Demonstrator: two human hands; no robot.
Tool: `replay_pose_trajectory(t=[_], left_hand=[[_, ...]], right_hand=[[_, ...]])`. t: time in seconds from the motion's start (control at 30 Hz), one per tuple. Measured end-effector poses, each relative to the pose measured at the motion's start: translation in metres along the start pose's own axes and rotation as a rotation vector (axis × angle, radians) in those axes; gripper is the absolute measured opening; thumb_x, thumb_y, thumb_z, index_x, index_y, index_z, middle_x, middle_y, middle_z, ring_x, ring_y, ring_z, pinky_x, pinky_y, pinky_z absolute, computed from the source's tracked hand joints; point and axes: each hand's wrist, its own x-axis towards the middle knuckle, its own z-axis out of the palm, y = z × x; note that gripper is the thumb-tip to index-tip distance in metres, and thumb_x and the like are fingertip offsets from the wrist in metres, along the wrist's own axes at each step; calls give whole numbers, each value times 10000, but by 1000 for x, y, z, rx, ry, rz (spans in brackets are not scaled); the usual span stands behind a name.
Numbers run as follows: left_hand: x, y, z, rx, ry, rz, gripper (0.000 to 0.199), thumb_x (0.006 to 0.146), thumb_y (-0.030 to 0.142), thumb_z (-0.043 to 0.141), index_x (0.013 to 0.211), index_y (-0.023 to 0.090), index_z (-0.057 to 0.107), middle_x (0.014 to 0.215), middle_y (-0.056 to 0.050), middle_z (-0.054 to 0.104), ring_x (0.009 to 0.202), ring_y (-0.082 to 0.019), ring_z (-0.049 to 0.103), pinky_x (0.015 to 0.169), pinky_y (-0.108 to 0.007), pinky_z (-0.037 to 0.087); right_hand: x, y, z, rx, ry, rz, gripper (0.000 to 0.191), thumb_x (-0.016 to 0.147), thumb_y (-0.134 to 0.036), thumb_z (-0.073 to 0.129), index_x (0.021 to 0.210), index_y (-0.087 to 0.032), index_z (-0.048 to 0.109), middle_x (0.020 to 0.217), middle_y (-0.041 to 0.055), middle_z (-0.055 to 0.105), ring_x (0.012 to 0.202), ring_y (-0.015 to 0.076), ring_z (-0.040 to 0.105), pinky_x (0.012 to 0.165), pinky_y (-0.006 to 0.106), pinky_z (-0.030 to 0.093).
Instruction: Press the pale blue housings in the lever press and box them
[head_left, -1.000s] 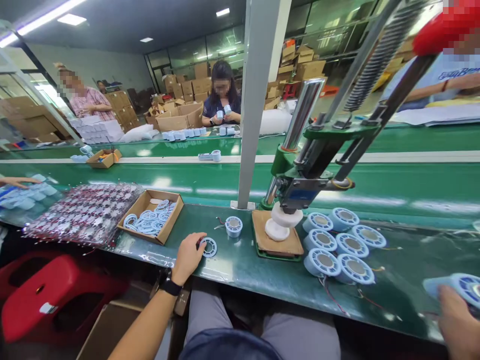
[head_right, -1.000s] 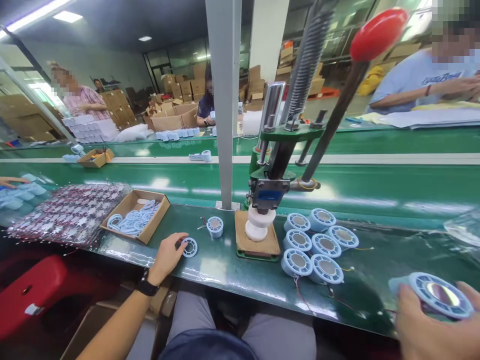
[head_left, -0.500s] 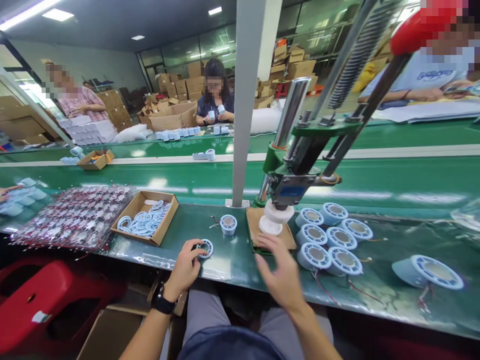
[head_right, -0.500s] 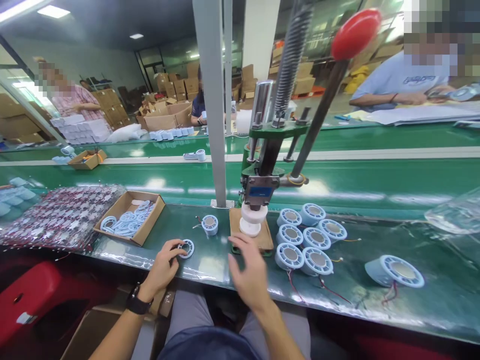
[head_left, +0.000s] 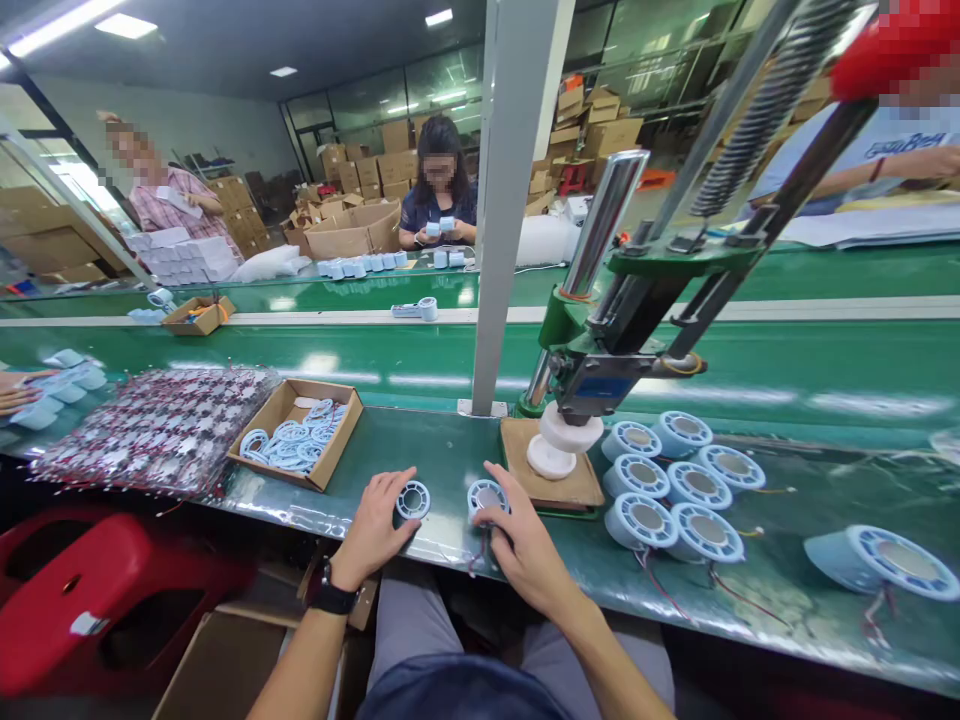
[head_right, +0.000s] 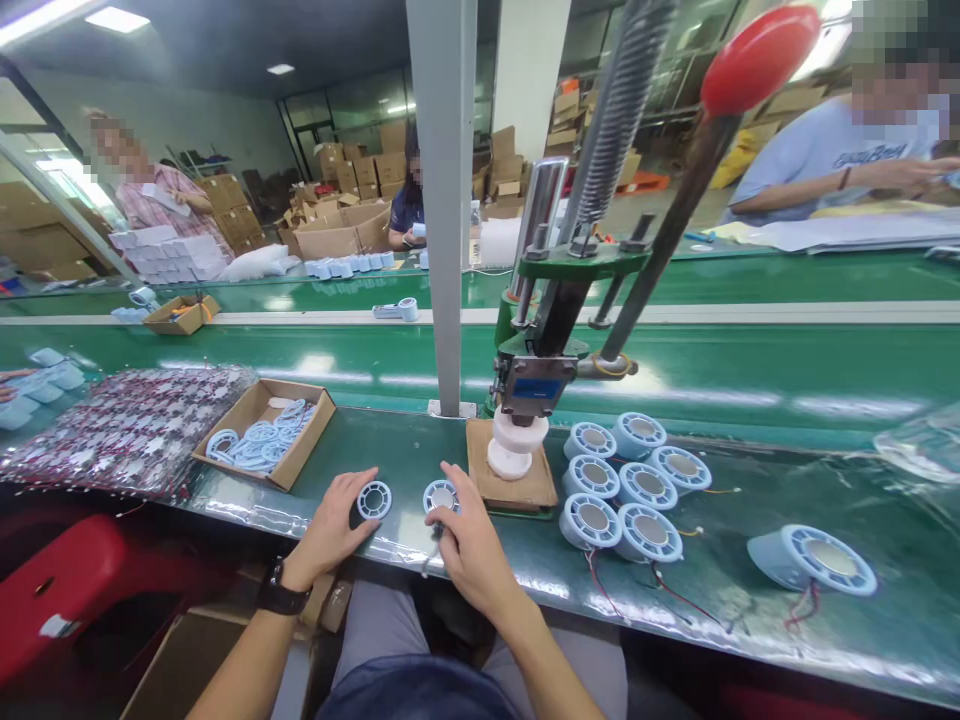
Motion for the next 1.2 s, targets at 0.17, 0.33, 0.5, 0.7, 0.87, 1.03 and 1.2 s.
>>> replay_pose_trajectory(t=[0.17,0.33,0.5,0.7,0.87,1.03,1.2], left_hand=[[0,-4,0,50,-20,31,778,758,256,707,1479,260,416,1479,-112,482,1349,-330,392,1115,-543,338],[2,11,4,-234,118,-108,637,780,189,680,1384,251,489,1258,-82,659,1156,-256,584,1041,-456,449],[9,68,31,-391,214,-160,971,688,185,773,1510,275,263,1174,-49,662,1003,-218,640,961,-384,512],[21,98,44,-246,198,-115,929,688,162,757,1500,261,316,1103,-63,624,1085,-274,594,972,-429,492],[20,103,46,-259,239,-190,900,701,153,750,1485,263,322,1062,-41,600,1045,-253,604,947,-426,498],[14,107,55,-276,311,-222,858,717,170,761,1466,260,352,1087,-46,594,1055,-242,599,959,-416,490],[10,103,69,-298,358,-220,724,789,183,687,1450,232,397,1115,-78,589,1091,-251,585,970,-422,486]], right_hand=[[-23,-3,3,71,185,149,373,897,-270,532,1263,-209,564,1462,124,426,1354,270,452,1083,460,459],[-20,-2,28,91,239,286,415,872,-282,572,1275,-185,554,1270,119,591,1191,245,593,1014,402,525],[-20,-2,39,65,272,299,521,797,-204,553,1316,-157,531,1288,128,602,1170,246,619,991,386,547],[-23,-1,41,2,330,238,542,795,-143,493,1336,-125,512,1288,145,604,1156,223,633,960,355,566],[-24,2,42,-1,341,218,559,795,-111,476,1352,-130,516,1293,137,603,1159,211,631,964,350,564],[-24,2,41,-3,338,227,587,826,-100,471,1411,-144,460,1291,135,601,1161,209,628,965,350,565],[-23,-4,39,-18,289,181,506,887,-114,471,1391,-154,484,1243,141,606,1120,211,629,936,348,571]])
